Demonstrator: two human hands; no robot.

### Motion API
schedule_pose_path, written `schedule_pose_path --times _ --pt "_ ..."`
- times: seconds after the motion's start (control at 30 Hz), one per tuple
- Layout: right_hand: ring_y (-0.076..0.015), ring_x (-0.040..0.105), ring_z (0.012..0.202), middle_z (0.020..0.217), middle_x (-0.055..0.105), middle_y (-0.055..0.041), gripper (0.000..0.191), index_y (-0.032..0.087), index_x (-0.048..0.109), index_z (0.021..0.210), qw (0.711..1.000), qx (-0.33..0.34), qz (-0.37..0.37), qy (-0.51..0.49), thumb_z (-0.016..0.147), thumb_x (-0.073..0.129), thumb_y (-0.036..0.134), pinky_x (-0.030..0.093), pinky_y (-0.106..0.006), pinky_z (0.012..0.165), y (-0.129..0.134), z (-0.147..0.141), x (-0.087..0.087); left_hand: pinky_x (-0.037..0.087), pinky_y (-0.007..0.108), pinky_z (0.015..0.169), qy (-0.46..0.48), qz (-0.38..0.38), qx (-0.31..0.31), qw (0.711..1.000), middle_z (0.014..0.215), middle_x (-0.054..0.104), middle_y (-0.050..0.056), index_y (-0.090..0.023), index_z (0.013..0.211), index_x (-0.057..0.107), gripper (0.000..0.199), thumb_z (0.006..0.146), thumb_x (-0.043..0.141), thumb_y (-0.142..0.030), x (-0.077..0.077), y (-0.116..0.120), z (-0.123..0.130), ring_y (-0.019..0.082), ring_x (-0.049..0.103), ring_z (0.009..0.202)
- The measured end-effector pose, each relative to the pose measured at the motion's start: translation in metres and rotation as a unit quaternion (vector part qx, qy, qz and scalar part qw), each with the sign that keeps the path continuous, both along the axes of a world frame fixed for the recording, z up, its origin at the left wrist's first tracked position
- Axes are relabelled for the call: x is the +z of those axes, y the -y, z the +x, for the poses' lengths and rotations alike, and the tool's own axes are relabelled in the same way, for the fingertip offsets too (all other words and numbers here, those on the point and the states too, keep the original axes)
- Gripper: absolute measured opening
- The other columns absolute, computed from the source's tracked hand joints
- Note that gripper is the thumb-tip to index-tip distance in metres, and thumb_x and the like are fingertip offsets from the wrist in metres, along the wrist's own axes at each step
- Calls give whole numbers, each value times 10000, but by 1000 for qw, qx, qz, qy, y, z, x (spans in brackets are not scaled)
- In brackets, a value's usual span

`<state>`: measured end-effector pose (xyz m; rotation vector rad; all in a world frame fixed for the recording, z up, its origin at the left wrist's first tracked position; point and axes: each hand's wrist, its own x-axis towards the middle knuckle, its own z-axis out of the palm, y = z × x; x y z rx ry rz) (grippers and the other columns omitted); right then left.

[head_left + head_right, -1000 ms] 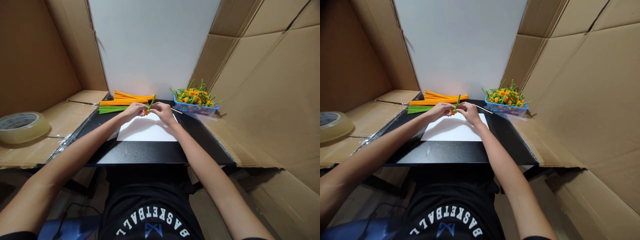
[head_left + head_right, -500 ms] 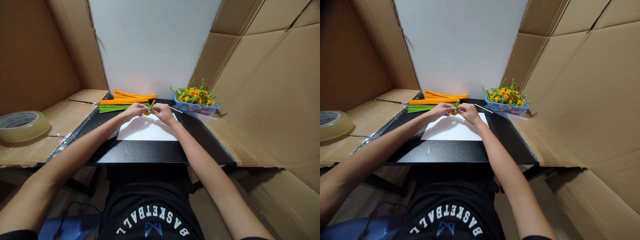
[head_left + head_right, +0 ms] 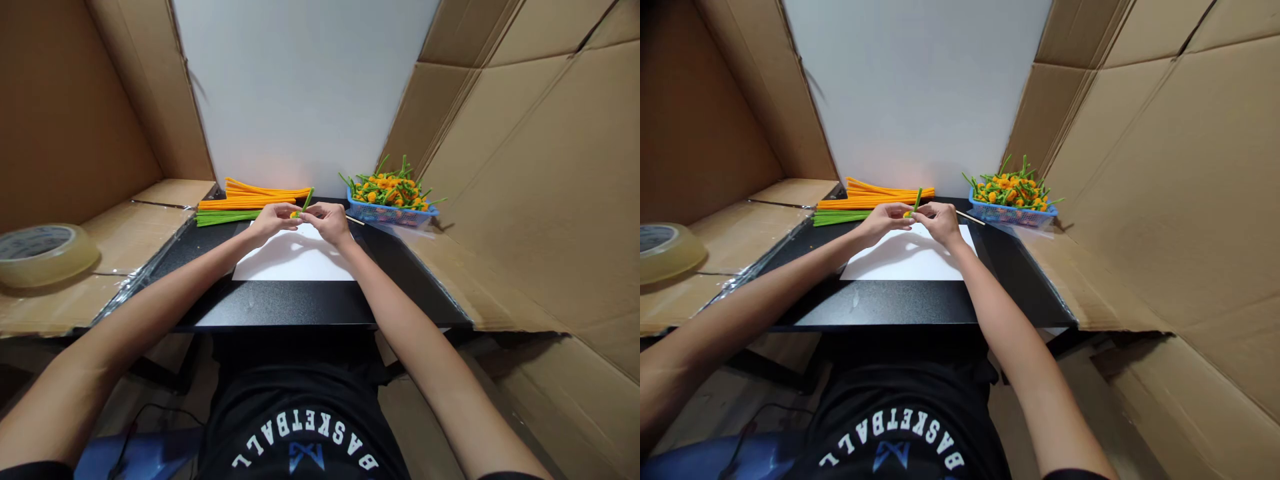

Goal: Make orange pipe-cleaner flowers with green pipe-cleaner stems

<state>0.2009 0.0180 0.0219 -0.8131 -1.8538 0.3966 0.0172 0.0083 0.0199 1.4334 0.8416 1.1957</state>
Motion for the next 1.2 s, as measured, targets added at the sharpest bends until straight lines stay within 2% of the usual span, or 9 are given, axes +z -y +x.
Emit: schedule_pose_path --times 0.13,0.37,0.6,0.77,0.9,1.0,1.1,1.2 --pt "-187 707 687 781 788 -66 125 163 797 781 1000 2 -6 -1 781 746 277 523 -284 680 2 -2 1 559 349 830 23 -30 18 999 797 720 47 -119 911 741 417 524 892 -163 0 1 4 151 679 738" --pt "-204 718 749 855 791 -83 128 153 789 827 1000 -5 8 22 804 706 248 526 -295 728 5 -4 -2 553 366 892 85 -70 63 992 769 723 53 -108 793 740 324 487 844 -118 -4 4 17 148 675 738" --pt "-191 671 709 771 740 -67 160 143 745 800 1000 0 -5 30 839 653 268 502 -291 692 2 -5 -5 548 377 914 95 -67 72 991 758 737 53 -103 813 762 352 465 810 -87 -4 3 19 164 687 753" --pt "-198 676 763 831 745 -78 169 152 729 831 999 9 -40 0 841 649 301 532 -295 692 1 -5 -7 540 371 932 101 -71 70 990 789 742 43 -119 856 760 349 510 799 -96 -3 5 18 144 683 759" --pt "-199 682 784 856 747 -81 162 159 723 830 999 25 -44 -15 839 631 292 553 -304 712 0 -4 -7 549 376 909 75 -37 73 994 786 743 60 -118 890 763 366 547 862 -200 -5 5 16 167 694 777" --pt "-195 683 786 846 739 -73 189 162 720 836 998 45 -47 -15 858 601 308 564 -311 726 0 -3 -6 564 367 850 28 25 82 996 772 744 69 -117 894 768 427 537 908 -304 -6 2 13 194 704 768" --pt "-192 683 783 827 733 -65 233 169 721 864 997 49 -64 -18 857 636 386 574 -306 713 0 -3 -5 565 334 771 -25 87 98 991 787 749 81 -113 923 769 457 581 895 -390 -8 -1 10 203 706 754" --pt "-187 678 746 805 726 -68 305 167 711 839 995 44 -82 -33 838 669 470 572 -281 639 -1 -3 -5 549 299 727 -94 149 129 976 813 753 83 -127 944 769 393 673 841 -402 -10 -2 8 193 696 758"
